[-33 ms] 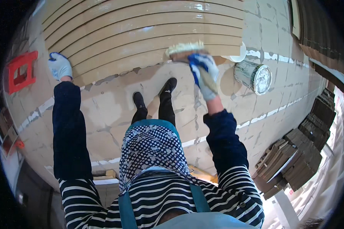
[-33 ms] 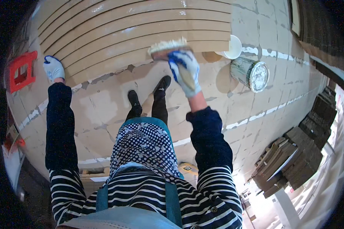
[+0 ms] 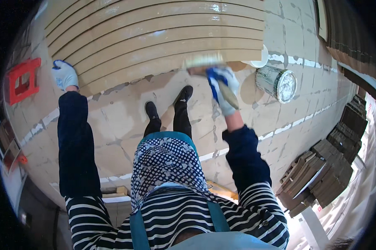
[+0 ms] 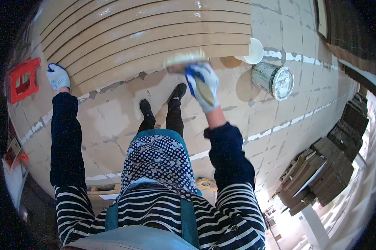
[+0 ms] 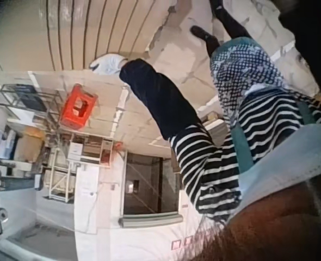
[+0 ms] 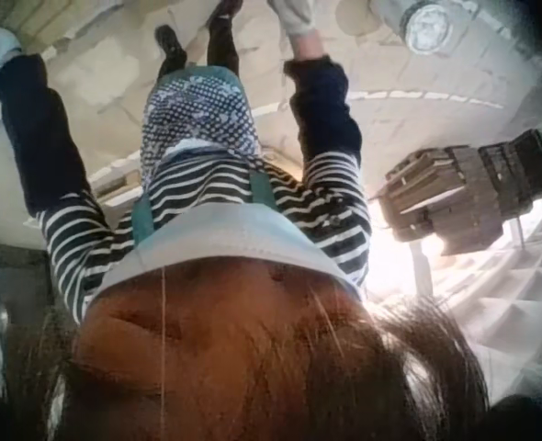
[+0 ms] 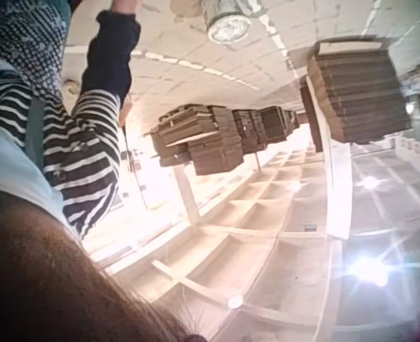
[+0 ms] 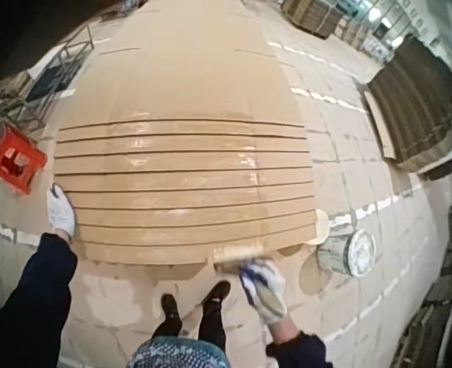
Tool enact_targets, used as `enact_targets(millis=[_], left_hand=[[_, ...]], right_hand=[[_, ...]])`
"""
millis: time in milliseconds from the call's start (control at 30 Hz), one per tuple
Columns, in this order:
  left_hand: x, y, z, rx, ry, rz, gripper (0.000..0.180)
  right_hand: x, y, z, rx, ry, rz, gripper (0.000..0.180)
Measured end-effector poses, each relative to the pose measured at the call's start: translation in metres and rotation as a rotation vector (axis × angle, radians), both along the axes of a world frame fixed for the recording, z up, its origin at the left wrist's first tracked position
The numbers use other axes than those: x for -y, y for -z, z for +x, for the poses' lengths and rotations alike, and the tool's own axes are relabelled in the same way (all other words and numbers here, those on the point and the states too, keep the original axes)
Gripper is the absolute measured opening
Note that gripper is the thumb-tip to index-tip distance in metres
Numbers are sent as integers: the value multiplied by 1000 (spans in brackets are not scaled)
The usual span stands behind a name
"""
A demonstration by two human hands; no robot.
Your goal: Apply adhesive to the surface of stacked corrugated cardboard sheets using a large brush.
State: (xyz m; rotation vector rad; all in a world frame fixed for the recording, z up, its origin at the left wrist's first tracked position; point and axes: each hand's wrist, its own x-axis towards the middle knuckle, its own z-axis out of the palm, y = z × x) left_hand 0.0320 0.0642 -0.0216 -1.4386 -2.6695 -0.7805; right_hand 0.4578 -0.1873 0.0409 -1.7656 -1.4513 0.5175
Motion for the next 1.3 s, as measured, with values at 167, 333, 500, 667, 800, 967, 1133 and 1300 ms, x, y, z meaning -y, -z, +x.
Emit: enact_targets(millis=[167, 333, 500, 667, 800, 967, 1133, 1300], left_hand=[[2, -7, -5, -2, -3, 12, 50], [-2, 1, -15, -29, 3, 55, 48], [-4, -3, -24, 18, 13, -29, 48], [-4, -7, -25, 7, -7, 57, 45], [-3, -3, -24, -28, -28, 86, 44], [-2, -7, -25, -35, 33, 55, 41], [-3, -17, -22, 19, 11, 33, 39], [1, -17, -20, -25, -1, 55, 40]], right_hand=[[15, -16, -4, -30, 91, 88, 11], [-73, -8, 15, -277, 92, 112, 11], [-41, -2, 1, -179, 137, 12, 9], [-55, -41, 0, -339, 244, -140, 7], [-190, -51, 2, -489, -17, 297, 13], [-215, -20, -40, -325, 6, 276, 13], [-118, -28, -92, -15, -179, -68, 11], [-146, -31, -105, -225, -1, -91, 13]])
